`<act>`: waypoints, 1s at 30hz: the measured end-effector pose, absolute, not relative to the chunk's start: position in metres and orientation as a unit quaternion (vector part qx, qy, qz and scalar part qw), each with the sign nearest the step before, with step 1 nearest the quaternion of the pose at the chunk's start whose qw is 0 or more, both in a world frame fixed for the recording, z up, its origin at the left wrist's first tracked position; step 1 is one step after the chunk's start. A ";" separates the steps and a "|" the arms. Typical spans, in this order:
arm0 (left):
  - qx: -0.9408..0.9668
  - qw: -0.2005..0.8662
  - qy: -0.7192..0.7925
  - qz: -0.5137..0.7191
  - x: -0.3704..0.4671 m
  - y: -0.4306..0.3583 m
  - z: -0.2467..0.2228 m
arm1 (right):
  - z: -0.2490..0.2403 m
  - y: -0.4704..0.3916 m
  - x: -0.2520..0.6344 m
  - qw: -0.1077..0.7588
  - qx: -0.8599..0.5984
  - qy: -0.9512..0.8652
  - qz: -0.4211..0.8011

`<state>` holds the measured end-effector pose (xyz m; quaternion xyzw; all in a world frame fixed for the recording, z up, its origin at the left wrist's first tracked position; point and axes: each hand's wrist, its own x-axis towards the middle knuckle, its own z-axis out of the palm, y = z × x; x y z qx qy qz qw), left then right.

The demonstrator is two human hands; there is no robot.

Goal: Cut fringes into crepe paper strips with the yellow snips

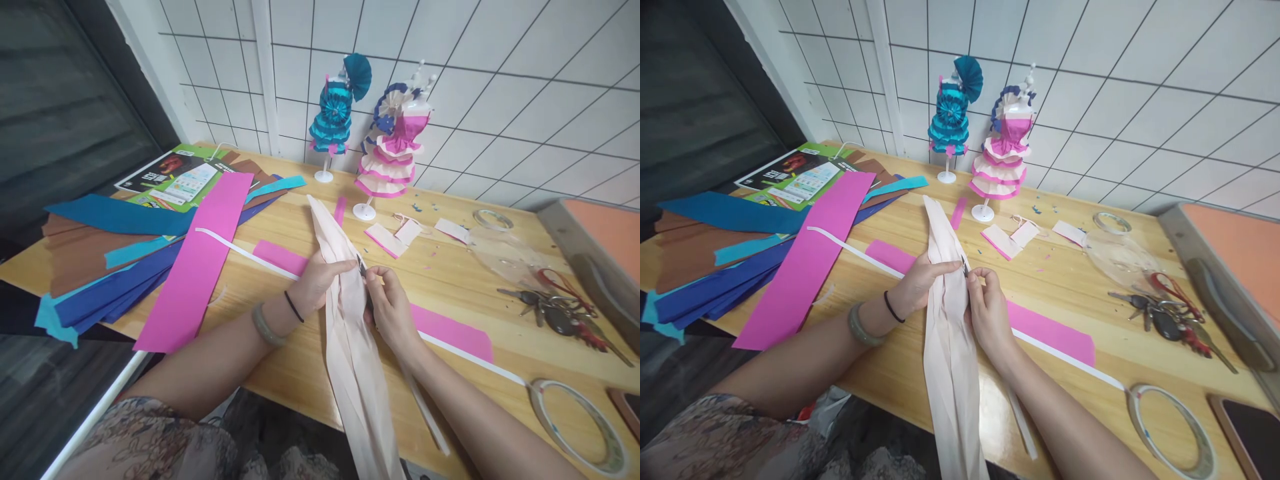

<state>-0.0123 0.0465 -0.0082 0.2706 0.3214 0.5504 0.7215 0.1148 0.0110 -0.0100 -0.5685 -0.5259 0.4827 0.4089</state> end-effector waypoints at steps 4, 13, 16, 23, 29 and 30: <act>0.264 0.723 0.322 0.551 -0.013 0.048 -0.010 | -0.010 0.010 0.116 0.405 -0.564 -0.524 0.493; 0.264 0.716 0.325 0.559 -0.013 0.047 -0.011 | -0.011 0.008 0.115 0.402 -0.569 -0.528 0.485; 0.271 0.717 0.320 0.557 -0.012 0.046 -0.010 | -0.011 0.010 0.115 0.399 -0.572 -0.529 0.483; 0.261 0.715 0.317 0.566 -0.011 0.047 -0.012 | -0.008 0.011 0.112 0.399 -0.587 -0.529 0.465; 0.261 0.712 0.314 0.571 -0.011 0.047 -0.014 | -0.010 0.010 0.110 0.405 -0.583 -0.534 0.460; 0.261 0.712 0.314 0.570 -0.011 0.047 -0.014 | -0.010 0.010 0.110 0.406 -0.582 -0.534 0.460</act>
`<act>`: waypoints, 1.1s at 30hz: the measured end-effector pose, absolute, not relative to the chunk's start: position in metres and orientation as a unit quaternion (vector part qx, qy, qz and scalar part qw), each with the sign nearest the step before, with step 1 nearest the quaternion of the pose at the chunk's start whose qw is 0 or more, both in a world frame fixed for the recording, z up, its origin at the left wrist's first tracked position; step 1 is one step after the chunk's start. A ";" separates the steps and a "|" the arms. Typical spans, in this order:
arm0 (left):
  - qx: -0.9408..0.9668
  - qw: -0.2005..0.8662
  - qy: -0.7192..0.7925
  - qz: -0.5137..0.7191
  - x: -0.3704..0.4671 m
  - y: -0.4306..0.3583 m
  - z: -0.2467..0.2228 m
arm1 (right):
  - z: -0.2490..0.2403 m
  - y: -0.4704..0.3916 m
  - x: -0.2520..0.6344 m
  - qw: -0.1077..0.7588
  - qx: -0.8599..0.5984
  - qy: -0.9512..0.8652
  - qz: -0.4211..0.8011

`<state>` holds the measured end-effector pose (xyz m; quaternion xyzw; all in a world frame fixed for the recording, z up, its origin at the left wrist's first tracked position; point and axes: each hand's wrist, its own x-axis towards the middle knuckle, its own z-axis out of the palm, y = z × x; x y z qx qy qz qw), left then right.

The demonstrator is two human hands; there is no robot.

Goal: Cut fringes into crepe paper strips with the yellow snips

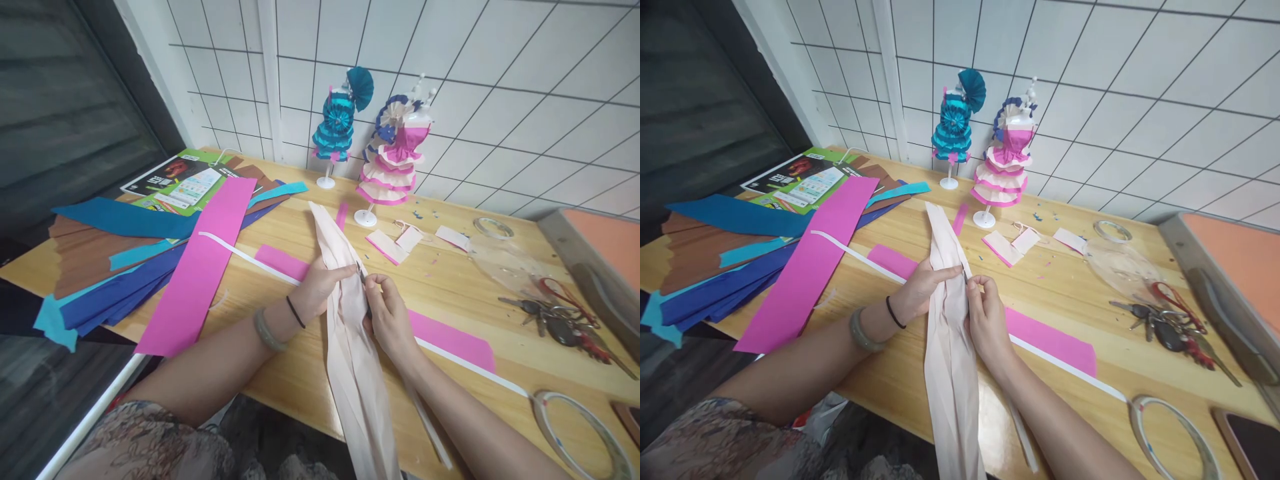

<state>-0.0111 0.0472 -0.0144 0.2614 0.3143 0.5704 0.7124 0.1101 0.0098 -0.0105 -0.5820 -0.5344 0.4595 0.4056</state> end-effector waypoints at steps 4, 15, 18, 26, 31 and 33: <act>0.264 0.712 0.316 0.569 -0.011 0.047 -0.014 | -0.009 0.011 0.109 0.415 -0.578 -0.541 0.448; 0.255 0.713 0.316 0.571 -0.011 0.047 -0.013 | -0.005 0.010 0.108 0.399 -0.588 -0.535 0.457; 0.260 0.712 0.319 0.569 -0.011 0.047 -0.013 | -0.005 0.010 0.107 0.404 -0.586 -0.531 0.459; 0.257 0.716 0.308 0.571 -0.012 0.047 -0.012 | -0.006 0.011 0.109 0.402 -0.588 -0.532 0.457; 0.246 0.720 0.322 0.563 -0.012 0.046 -0.010 | -0.005 0.011 0.109 0.401 -0.590 -0.528 0.460; 0.246 0.720 0.326 0.562 -0.012 0.046 -0.009 | -0.005 0.011 0.109 0.403 -0.586 -0.532 0.459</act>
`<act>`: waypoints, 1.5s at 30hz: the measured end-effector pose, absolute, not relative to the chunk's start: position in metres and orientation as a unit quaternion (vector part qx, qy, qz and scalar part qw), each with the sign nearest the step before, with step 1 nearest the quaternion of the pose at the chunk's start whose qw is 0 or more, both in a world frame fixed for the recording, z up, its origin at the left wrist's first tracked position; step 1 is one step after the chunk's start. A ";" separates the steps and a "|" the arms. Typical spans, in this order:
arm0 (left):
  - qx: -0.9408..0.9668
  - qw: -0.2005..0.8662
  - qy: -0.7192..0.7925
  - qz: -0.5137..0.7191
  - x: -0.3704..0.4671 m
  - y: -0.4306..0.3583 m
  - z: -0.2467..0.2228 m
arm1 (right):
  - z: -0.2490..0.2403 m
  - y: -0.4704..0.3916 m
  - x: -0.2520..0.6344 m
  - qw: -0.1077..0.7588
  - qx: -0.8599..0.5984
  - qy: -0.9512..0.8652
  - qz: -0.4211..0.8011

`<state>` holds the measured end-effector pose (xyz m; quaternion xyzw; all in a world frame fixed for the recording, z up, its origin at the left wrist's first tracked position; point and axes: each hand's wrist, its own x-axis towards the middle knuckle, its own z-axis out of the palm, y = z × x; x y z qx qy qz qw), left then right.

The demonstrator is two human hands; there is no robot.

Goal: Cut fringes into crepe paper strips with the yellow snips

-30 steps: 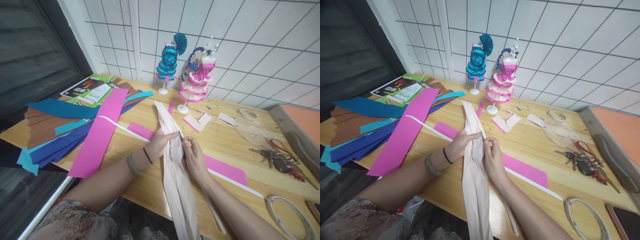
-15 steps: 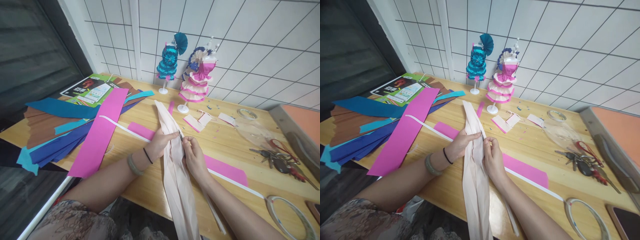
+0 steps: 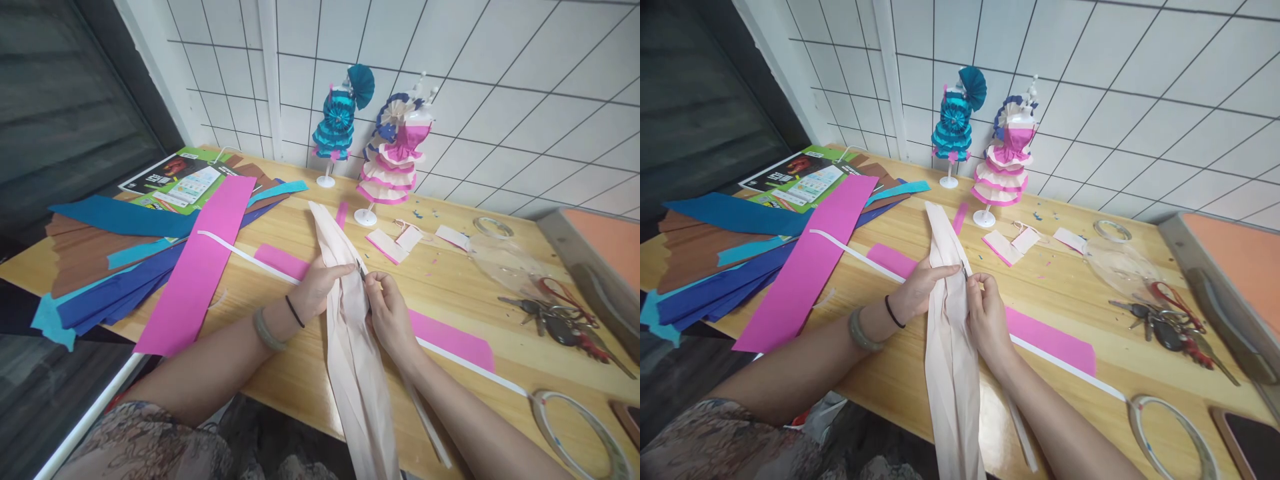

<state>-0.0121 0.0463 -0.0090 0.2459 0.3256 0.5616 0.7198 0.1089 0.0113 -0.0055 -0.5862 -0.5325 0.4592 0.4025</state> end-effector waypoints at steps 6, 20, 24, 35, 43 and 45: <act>0.245 0.714 0.331 0.566 -0.012 0.046 -0.007 | -0.009 0.013 0.110 0.405 -0.582 -0.528 0.467; 0.246 0.716 0.331 0.564 -0.012 0.046 -0.008 | -0.006 0.016 0.111 0.406 -0.574 -0.516 0.489; 0.249 0.717 0.326 0.563 -0.013 0.047 -0.010 | -0.008 0.017 0.112 0.408 -0.569 -0.525 0.485; 0.229 0.741 0.326 0.541 -0.017 0.048 -0.005 | -0.007 0.017 0.113 0.398 -0.559 -0.525 0.503; 0.185 0.759 0.341 0.523 -0.024 0.055 -0.006 | -0.007 0.013 0.115 0.380 -0.542 -0.534 0.526; 0.173 0.767 0.344 0.514 -0.026 0.057 -0.007 | -0.006 0.012 0.115 0.377 -0.537 -0.550 0.518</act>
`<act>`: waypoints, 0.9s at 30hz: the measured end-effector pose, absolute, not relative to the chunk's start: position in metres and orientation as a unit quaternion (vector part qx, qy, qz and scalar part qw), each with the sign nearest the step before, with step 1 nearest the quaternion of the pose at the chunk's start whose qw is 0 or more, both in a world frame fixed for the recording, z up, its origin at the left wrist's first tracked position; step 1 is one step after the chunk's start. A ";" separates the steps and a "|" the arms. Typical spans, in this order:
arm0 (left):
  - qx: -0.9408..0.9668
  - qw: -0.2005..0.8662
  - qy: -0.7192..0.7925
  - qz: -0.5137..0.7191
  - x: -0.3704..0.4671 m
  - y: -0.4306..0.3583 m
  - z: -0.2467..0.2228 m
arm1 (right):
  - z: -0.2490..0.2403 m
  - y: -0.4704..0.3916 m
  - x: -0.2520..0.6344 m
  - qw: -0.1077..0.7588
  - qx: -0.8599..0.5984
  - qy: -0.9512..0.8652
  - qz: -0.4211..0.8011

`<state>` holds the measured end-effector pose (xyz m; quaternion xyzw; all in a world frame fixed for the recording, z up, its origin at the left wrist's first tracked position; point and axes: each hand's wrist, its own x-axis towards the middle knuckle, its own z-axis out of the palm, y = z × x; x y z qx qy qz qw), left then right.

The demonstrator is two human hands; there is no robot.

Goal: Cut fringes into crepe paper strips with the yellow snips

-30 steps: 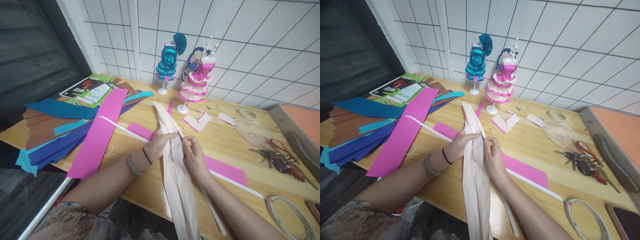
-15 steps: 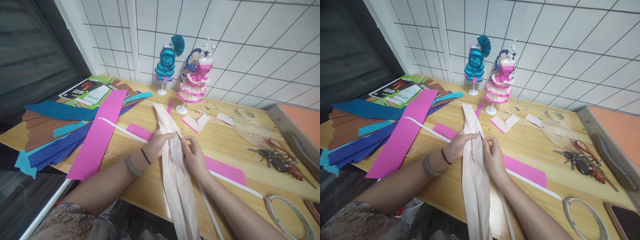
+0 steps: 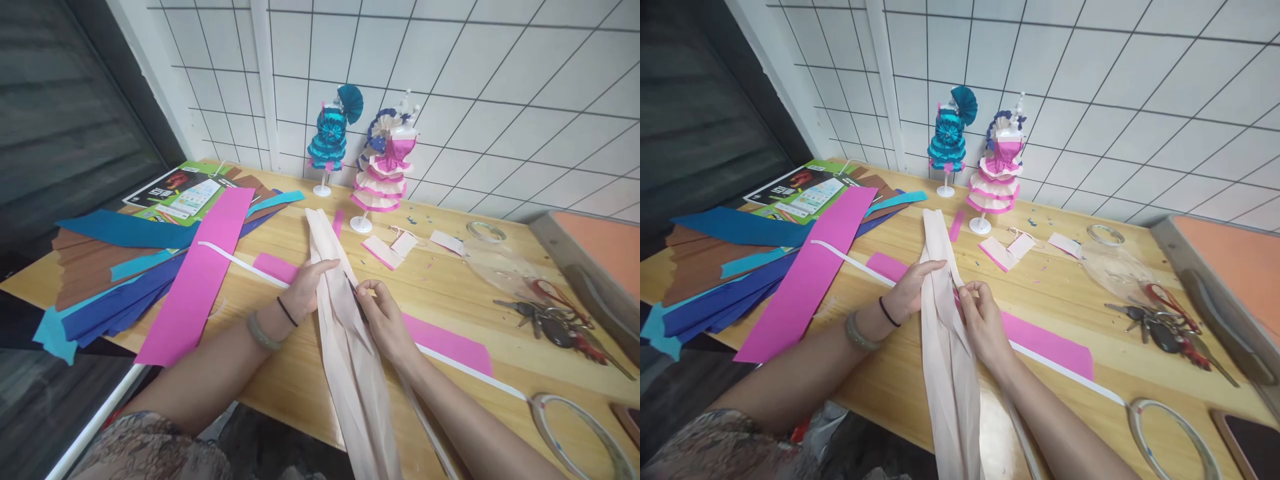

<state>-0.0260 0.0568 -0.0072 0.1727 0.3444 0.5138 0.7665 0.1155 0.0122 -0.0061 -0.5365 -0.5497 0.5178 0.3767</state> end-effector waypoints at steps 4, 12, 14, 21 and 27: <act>0.185 0.750 0.361 0.522 -0.030 0.060 -0.008 | -0.006 0.010 0.116 0.373 -0.510 -0.567 0.528; 0.198 0.718 0.376 0.552 -0.036 0.066 -0.004 | -0.005 0.009 0.120 0.372 -0.443 -0.571 0.583; 0.190 0.704 0.381 0.569 -0.039 0.067 -0.003 | -0.005 0.009 0.120 0.381 -0.441 -0.572 0.576; 0.168 0.668 0.390 0.612 -0.048 0.074 -0.001 | -0.002 0.018 0.121 0.467 -0.525 -0.553 0.447; 0.215 0.665 0.351 0.623 -0.045 0.070 -0.006 | 0.005 0.027 0.125 0.474 -0.538 -0.568 0.403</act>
